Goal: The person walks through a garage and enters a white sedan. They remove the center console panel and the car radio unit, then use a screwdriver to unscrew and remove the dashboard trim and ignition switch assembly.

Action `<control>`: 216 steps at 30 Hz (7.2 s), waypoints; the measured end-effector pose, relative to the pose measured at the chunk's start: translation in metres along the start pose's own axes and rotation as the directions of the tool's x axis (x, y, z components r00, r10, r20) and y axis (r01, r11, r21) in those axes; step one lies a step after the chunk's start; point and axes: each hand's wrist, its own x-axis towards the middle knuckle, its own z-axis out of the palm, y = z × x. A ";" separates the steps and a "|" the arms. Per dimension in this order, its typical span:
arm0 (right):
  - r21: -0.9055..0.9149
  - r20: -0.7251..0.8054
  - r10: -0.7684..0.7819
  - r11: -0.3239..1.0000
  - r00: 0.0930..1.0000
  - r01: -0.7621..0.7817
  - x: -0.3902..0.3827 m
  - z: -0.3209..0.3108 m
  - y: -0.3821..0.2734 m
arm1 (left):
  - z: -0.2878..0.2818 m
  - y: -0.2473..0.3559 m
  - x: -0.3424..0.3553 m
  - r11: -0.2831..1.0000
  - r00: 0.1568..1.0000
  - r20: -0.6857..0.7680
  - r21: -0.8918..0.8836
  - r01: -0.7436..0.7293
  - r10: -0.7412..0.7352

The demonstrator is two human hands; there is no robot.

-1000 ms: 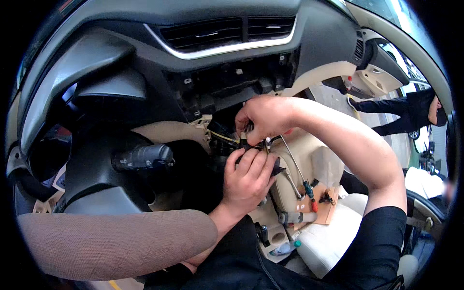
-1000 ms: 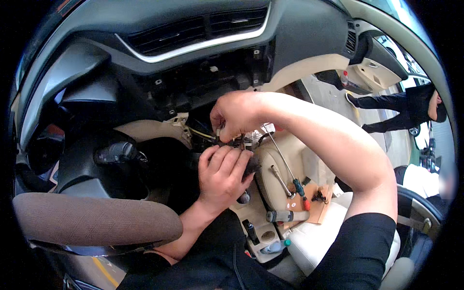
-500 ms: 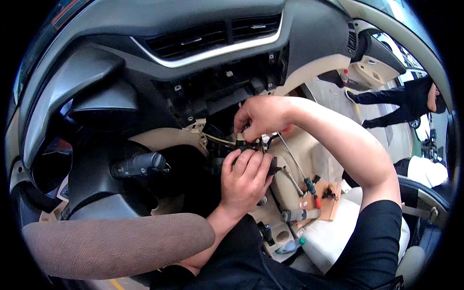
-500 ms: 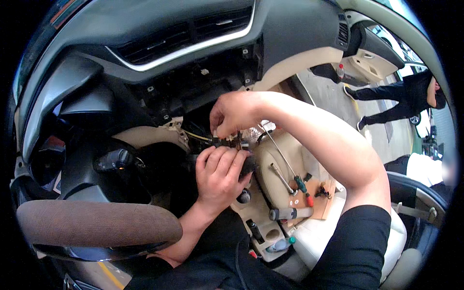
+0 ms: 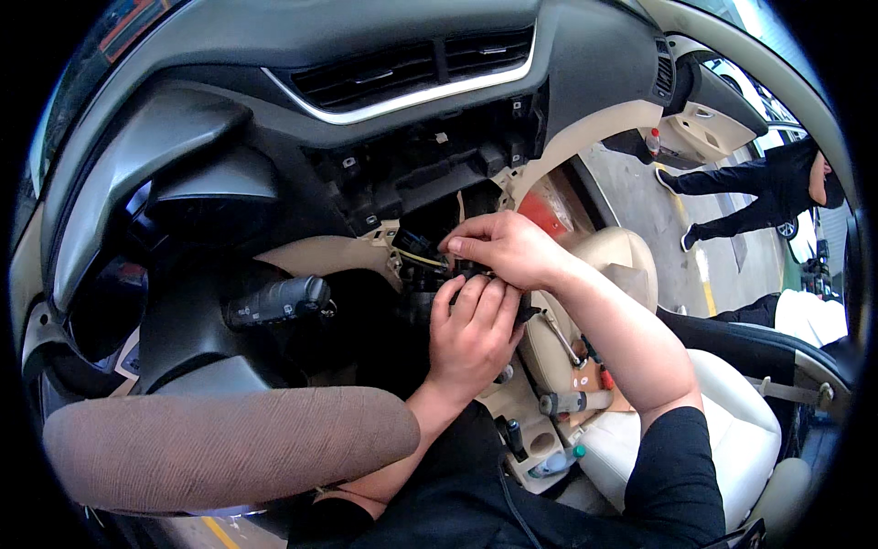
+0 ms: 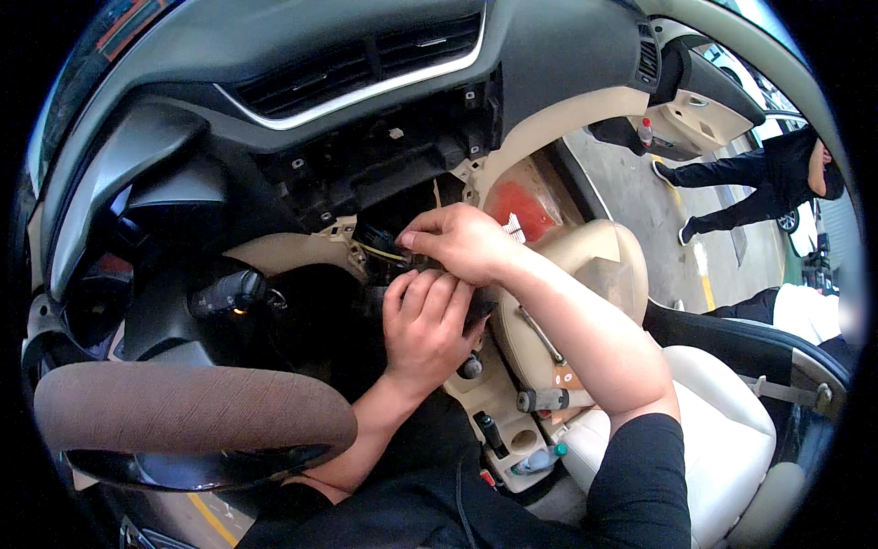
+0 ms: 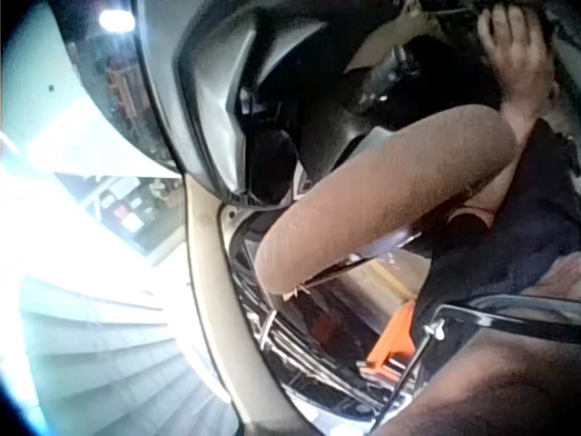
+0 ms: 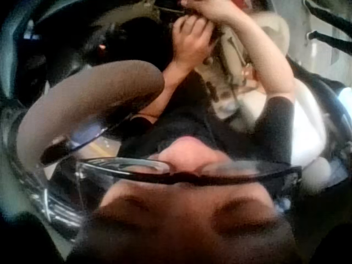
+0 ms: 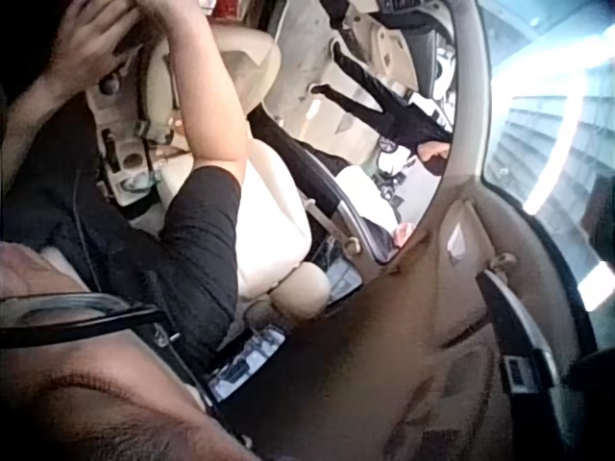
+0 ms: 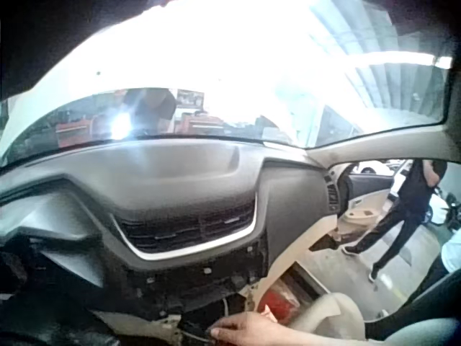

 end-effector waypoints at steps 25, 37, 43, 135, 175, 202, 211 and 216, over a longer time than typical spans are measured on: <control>0.318 -0.161 -0.031 0.945 0.986 0.081 0.002 -0.014 -0.005 | -0.008 0.000 0.001 0.999 1.000 -0.018 -0.029 0.021 -0.021; 0.532 -0.421 -0.056 0.794 0.905 0.296 -0.049 -0.027 0.058 | -0.018 -0.019 -0.002 0.985 0.996 -0.092 -0.171 -0.030 0.014; 0.442 -0.259 -0.024 0.886 0.966 0.140 -0.059 -0.006 0.075 | -0.007 -0.028 -0.005 0.984 0.985 -0.149 -0.138 -0.110 0.090; -0.667 0.556 0.374 0.734 0.742 0.129 0.027 -0.057 -0.032 | -0.016 -0.014 0.001 0.995 0.998 0.034 -0.087 0.054 -0.051; 0.651 -0.200 0.170 0.759 0.965 0.001 -0.094 0.085 0.126 | -0.032 -0.052 -0.063 0.914 0.972 -0.025 -0.346 0.213 -0.236; 0.762 -0.356 0.121 0.611 0.926 0.213 -0.070 0.074 0.102 | -0.020 -0.058 -0.043 0.865 0.943 -0.001 -0.399 0.306 -0.334; 0.655 -0.433 0.045 0.702 0.900 0.280 -0.087 0.093 0.091 | -0.029 -0.070 -0.001 0.680 0.819 0.351 -0.457 0.573 -0.454; 0.588 -0.490 0.032 0.750 0.871 0.303 -0.096 0.111 0.075 | -0.037 -0.077 -0.001 0.662 0.775 0.481 -0.428 0.615 -0.409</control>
